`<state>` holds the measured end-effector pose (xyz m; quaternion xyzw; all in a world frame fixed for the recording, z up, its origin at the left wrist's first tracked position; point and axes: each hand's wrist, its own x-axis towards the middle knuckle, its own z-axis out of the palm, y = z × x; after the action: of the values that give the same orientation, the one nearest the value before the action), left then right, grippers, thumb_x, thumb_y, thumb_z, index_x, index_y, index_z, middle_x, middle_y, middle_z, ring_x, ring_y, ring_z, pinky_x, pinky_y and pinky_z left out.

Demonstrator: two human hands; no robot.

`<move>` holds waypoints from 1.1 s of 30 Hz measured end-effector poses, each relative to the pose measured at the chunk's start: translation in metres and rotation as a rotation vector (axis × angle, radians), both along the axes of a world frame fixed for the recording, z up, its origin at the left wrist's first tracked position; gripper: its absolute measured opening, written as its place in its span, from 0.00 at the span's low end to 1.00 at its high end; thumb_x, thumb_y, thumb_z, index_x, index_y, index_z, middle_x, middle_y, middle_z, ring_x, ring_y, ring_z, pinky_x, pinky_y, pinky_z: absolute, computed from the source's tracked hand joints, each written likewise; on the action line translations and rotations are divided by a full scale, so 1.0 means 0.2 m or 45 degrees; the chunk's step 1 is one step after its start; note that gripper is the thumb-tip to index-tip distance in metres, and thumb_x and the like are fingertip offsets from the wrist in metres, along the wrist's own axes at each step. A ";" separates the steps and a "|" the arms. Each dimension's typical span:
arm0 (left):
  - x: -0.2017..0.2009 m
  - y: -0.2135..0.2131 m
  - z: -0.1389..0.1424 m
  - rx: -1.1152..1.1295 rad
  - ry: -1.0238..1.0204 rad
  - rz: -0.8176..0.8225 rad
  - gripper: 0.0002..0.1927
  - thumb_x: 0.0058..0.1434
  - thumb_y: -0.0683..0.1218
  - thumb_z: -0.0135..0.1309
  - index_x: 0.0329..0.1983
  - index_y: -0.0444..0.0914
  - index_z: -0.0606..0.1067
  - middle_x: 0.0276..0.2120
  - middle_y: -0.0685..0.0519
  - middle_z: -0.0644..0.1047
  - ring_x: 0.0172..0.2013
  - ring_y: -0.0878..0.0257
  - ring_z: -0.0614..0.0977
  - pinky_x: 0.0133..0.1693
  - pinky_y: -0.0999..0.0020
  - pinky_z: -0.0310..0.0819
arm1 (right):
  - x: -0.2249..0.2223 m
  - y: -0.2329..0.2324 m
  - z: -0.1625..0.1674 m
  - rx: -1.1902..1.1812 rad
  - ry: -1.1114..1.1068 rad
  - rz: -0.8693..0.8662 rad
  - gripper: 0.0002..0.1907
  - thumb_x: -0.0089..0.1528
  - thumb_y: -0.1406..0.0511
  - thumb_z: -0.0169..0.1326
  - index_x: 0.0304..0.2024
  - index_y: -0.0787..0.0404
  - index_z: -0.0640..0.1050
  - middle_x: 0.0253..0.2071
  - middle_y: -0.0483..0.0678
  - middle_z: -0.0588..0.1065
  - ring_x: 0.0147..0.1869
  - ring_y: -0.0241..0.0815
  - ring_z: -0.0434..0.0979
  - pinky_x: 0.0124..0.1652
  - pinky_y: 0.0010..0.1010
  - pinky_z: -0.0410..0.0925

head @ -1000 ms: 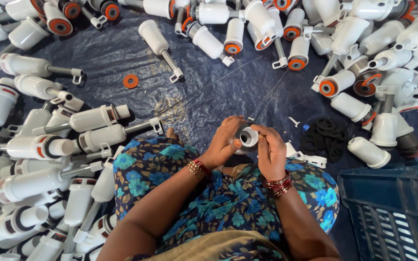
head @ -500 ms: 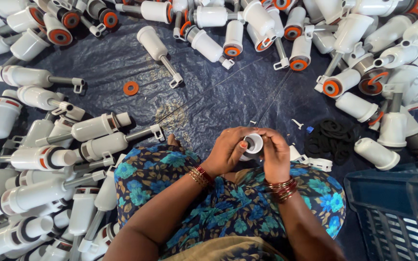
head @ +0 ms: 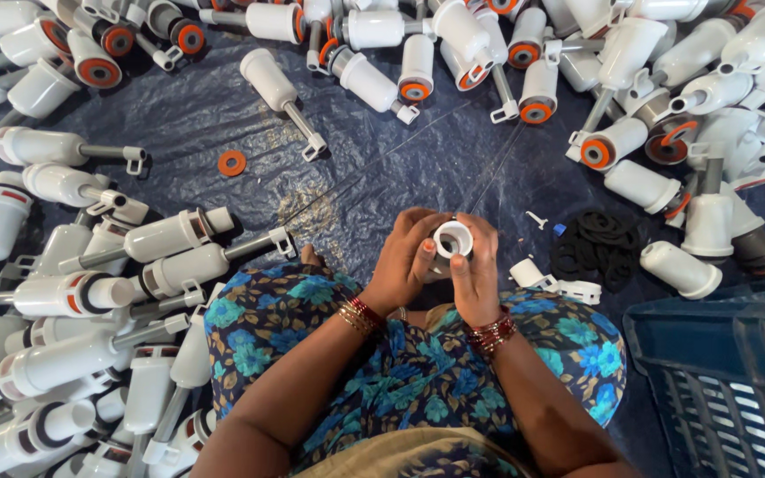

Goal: The person sits on a tarp and assembles white plastic components by hand. They pick up a cylindrical body, insert a black rubber ring, and screw on a white cap, repeating this process for multiple units.

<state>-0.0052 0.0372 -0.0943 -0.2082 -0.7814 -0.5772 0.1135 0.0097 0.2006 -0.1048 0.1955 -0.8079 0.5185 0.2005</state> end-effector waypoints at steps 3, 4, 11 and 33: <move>0.00 -0.01 0.01 -0.009 -0.062 0.020 0.30 0.76 0.63 0.32 0.64 0.39 0.72 0.58 0.40 0.73 0.59 0.44 0.76 0.60 0.54 0.71 | 0.00 0.00 -0.03 -0.006 -0.026 0.023 0.30 0.76 0.49 0.40 0.69 0.66 0.63 0.66 0.61 0.64 0.70 0.56 0.65 0.67 0.44 0.61; 0.00 -0.01 0.01 -0.027 -0.080 0.036 0.30 0.76 0.62 0.32 0.64 0.39 0.72 0.58 0.39 0.72 0.58 0.43 0.76 0.59 0.53 0.71 | -0.01 0.01 -0.03 0.022 -0.045 0.019 0.31 0.75 0.49 0.41 0.68 0.66 0.64 0.66 0.61 0.65 0.70 0.56 0.65 0.68 0.44 0.61; 0.01 -0.03 0.00 -0.011 0.048 0.041 0.27 0.77 0.58 0.35 0.68 0.38 0.69 0.61 0.39 0.71 0.60 0.44 0.76 0.61 0.54 0.70 | -0.03 0.03 -0.05 0.024 -0.116 0.102 0.33 0.72 0.47 0.44 0.68 0.66 0.64 0.67 0.61 0.64 0.72 0.59 0.65 0.69 0.47 0.59; 0.00 -0.06 0.00 -0.243 0.134 0.013 0.37 0.73 0.69 0.36 0.71 0.38 0.64 0.65 0.38 0.69 0.59 0.40 0.76 0.59 0.50 0.71 | -0.08 0.08 -0.17 -0.027 -0.191 0.213 0.42 0.71 0.37 0.36 0.67 0.65 0.70 0.73 0.58 0.60 0.78 0.57 0.59 0.70 0.47 0.61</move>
<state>-0.0047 0.0247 -0.0950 -0.2442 -0.8268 -0.4879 0.1370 -0.0062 0.2162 -0.1388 0.2208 -0.7960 0.5550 0.0977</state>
